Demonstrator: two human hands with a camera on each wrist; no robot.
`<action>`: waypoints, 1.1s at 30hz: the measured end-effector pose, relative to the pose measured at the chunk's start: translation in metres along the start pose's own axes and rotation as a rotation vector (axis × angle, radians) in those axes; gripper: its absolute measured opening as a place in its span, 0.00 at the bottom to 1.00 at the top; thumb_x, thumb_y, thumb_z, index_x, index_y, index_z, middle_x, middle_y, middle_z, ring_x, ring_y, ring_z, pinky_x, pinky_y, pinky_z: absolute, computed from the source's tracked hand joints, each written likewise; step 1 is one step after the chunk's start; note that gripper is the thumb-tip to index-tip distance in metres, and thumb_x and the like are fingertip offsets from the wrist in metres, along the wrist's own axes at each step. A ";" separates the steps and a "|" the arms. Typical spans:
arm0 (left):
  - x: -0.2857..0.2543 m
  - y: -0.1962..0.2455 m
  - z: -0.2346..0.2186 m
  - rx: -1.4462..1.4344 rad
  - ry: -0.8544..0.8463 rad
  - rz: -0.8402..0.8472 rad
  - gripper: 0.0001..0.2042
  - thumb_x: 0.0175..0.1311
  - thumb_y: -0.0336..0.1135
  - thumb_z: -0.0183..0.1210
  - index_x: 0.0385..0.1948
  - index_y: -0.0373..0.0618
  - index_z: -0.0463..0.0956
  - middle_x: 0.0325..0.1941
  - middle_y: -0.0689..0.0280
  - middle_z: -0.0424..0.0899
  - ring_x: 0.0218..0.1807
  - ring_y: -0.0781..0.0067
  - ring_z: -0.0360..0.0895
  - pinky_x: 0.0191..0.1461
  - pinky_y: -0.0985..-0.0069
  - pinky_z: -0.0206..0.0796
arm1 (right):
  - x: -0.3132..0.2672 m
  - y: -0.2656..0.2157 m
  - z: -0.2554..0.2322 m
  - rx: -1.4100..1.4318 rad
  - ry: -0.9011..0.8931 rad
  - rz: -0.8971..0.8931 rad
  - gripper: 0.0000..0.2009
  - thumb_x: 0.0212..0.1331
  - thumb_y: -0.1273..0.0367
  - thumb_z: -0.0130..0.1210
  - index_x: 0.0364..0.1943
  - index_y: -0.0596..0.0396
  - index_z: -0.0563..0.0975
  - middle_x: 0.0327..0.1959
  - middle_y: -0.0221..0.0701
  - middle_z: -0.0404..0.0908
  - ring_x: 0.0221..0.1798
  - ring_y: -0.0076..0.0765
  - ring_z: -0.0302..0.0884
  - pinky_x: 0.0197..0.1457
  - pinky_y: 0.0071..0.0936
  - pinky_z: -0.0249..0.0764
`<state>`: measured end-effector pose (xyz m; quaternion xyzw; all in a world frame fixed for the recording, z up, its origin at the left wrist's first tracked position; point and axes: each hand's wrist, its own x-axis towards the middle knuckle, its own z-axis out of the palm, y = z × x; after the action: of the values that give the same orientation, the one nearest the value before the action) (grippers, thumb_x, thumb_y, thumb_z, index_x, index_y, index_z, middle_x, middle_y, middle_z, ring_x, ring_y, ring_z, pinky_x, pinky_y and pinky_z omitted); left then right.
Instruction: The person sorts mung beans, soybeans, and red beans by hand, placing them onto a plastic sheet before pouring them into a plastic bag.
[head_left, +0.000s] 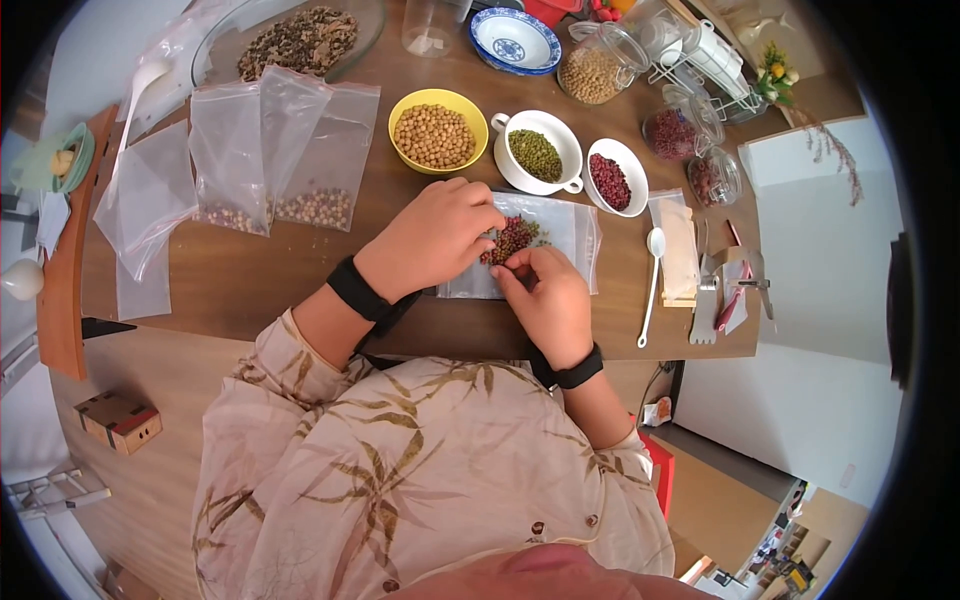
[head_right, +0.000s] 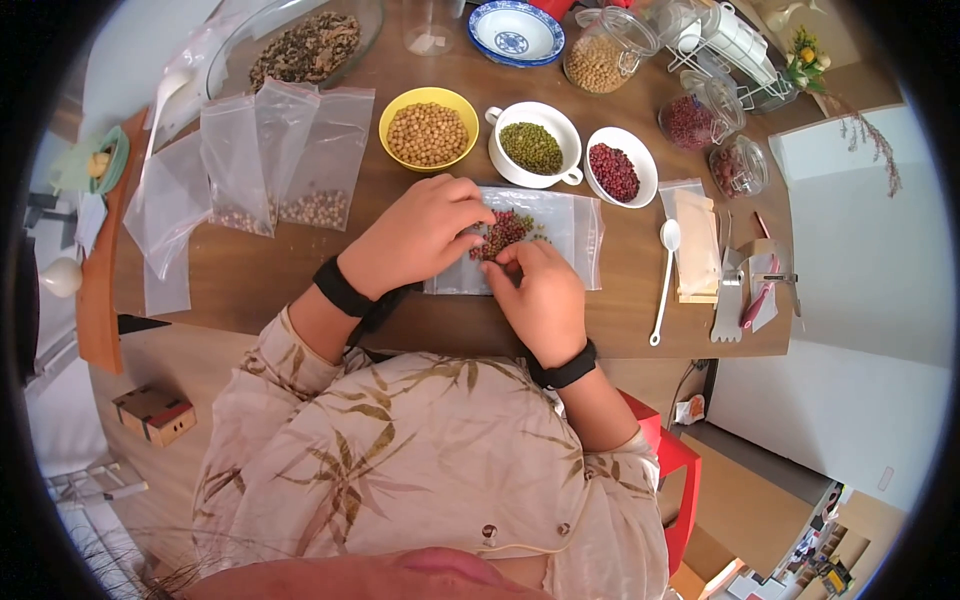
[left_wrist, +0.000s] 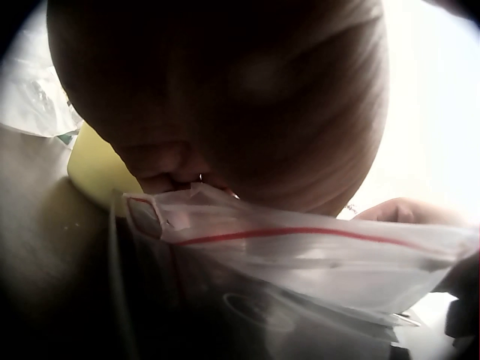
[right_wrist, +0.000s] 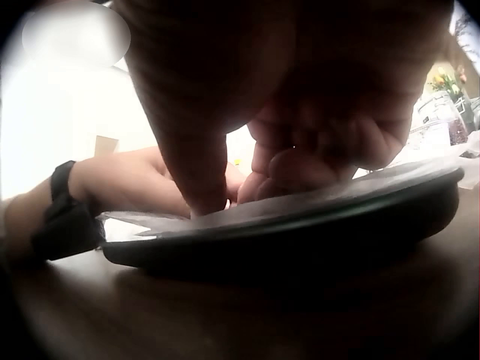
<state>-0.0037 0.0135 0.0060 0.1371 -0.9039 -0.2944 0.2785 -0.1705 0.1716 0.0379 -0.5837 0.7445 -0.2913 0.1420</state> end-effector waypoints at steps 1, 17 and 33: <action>0.000 0.000 0.000 -0.004 0.001 0.002 0.13 0.63 0.31 0.73 0.49 0.45 0.87 0.52 0.61 0.84 0.56 0.51 0.82 0.62 0.56 0.74 | 0.000 0.001 0.001 0.000 -0.001 0.000 0.08 0.64 0.68 0.74 0.37 0.56 0.85 0.35 0.35 0.86 0.37 0.45 0.87 0.41 0.40 0.82; 0.000 0.003 -0.002 -0.003 -0.009 -0.001 0.13 0.63 0.31 0.74 0.49 0.45 0.86 0.52 0.61 0.84 0.57 0.51 0.81 0.63 0.56 0.73 | -0.010 0.038 -0.003 0.620 -0.030 0.202 0.04 0.78 0.74 0.62 0.50 0.58 0.83 0.36 0.24 0.83 0.35 0.22 0.76 0.39 0.25 0.74; 0.000 0.000 -0.001 -0.001 0.007 0.023 0.13 0.63 0.31 0.73 0.49 0.45 0.86 0.52 0.60 0.83 0.56 0.51 0.81 0.62 0.56 0.74 | 0.002 0.030 0.000 0.365 -0.087 0.070 0.06 0.70 0.72 0.66 0.45 0.56 0.82 0.35 0.32 0.81 0.36 0.37 0.81 0.41 0.36 0.76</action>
<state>-0.0025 0.0130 0.0066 0.1277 -0.9043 -0.2911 0.2848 -0.1947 0.1741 0.0202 -0.5340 0.6922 -0.3910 0.2878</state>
